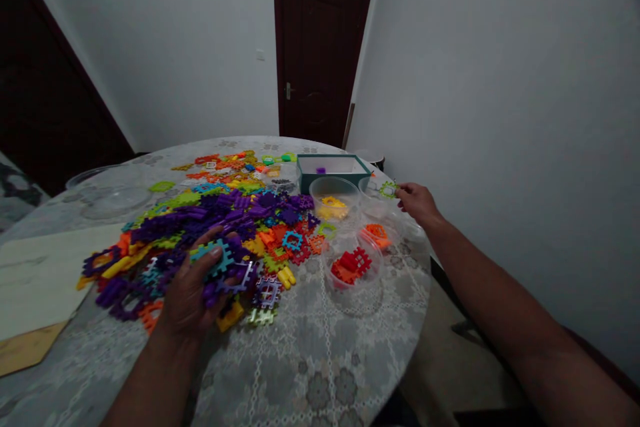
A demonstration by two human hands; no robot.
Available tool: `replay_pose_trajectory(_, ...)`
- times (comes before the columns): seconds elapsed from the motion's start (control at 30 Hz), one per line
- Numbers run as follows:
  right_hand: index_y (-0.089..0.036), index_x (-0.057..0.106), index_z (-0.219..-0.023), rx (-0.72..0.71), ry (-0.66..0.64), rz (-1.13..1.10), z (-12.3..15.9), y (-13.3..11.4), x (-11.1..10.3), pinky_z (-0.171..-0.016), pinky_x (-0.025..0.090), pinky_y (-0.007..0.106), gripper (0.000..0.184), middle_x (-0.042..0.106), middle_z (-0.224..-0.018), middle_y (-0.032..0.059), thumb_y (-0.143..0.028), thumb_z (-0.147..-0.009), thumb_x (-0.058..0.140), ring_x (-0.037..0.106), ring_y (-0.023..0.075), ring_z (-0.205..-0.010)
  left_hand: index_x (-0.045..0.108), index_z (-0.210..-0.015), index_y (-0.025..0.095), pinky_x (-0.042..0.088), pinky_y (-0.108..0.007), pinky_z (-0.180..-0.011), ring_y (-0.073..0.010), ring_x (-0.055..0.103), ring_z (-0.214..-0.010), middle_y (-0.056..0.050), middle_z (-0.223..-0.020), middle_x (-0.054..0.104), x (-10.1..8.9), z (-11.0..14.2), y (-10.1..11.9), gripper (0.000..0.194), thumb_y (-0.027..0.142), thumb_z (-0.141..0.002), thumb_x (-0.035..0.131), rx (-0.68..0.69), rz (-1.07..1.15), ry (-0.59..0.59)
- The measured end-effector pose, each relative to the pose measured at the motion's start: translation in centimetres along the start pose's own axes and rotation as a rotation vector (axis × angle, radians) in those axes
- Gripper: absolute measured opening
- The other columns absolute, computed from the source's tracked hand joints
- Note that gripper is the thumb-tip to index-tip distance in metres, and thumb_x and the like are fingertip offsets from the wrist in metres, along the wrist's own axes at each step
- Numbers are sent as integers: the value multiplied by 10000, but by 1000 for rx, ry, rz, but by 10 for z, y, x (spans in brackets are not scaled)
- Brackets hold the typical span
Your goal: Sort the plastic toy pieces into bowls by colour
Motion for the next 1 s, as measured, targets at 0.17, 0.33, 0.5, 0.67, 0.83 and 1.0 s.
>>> replay_pose_trajectory(0.17,-79,733,-1236,-23,40,-27,1,-21,3,-456,456,186,398,762,-889,109,-258,-896,627,652,123,-584,682,-1265,252,571,-200,-419,-134,693,-620,-52,-1135,756,0,-1,-1,604,138,-703,872,-2,48,-1)
replay_pose_trajectory(0.33,-135,764,-1166,-162,9,-64,45,-65,15,-543,522,222,342,753,-868,76,-282,-916,583,686,151,-659,672,-1296,258,549,-187,-413,-114,668,-589,-48,-1098,752,1,0,-1,579,185,-754,862,18,32,-43)
replay_pose_trajectory(0.5,-216,740,-1193,-574,-277,-69,157,-146,51,-783,604,345,286,767,-926,57,-248,-994,536,730,192,-821,673,-1310,263,561,-193,-441,-129,688,-639,-63,-1146,753,2,1,-4,603,176,-746,867,8,28,-31)
replay_pose_trajectory(0.67,-260,631,-1335,-1003,-683,-53,282,-203,103,-1099,543,424,337,718,-1336,86,-172,-1031,515,654,216,-1277,679,-1306,274,543,-187,-453,-130,675,-653,-43,-1101,754,3,1,-3,611,191,-736,885,11,30,-42)
replay_pose_trajectory(0.83,-250,482,-1534,-1009,-846,132,327,-208,150,-1012,595,421,512,629,-1440,136,-176,-1032,548,648,256,-1258,654,-1354,245,582,-243,-548,-143,686,-667,-53,-1104,765,2,5,-1,660,277,-738,890,36,-25,-14)
replay_pose_trajectory(1.0,-244,482,-1549,-971,-838,127,329,-201,180,-1014,584,480,531,655,-1380,158,-166,-1027,546,656,286,-1231,652,-1359,218,606,-286,-752,-188,740,-859,-69,-1140,773,3,3,-3,624,295,-773,851,89,48,-70)
Point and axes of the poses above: each hand's wrist, its own z-axis away from the middle knuckle, its own x-axis out of the palm, y = z × x, the point moved 8 cm from there along -z, towards the middle knuckle
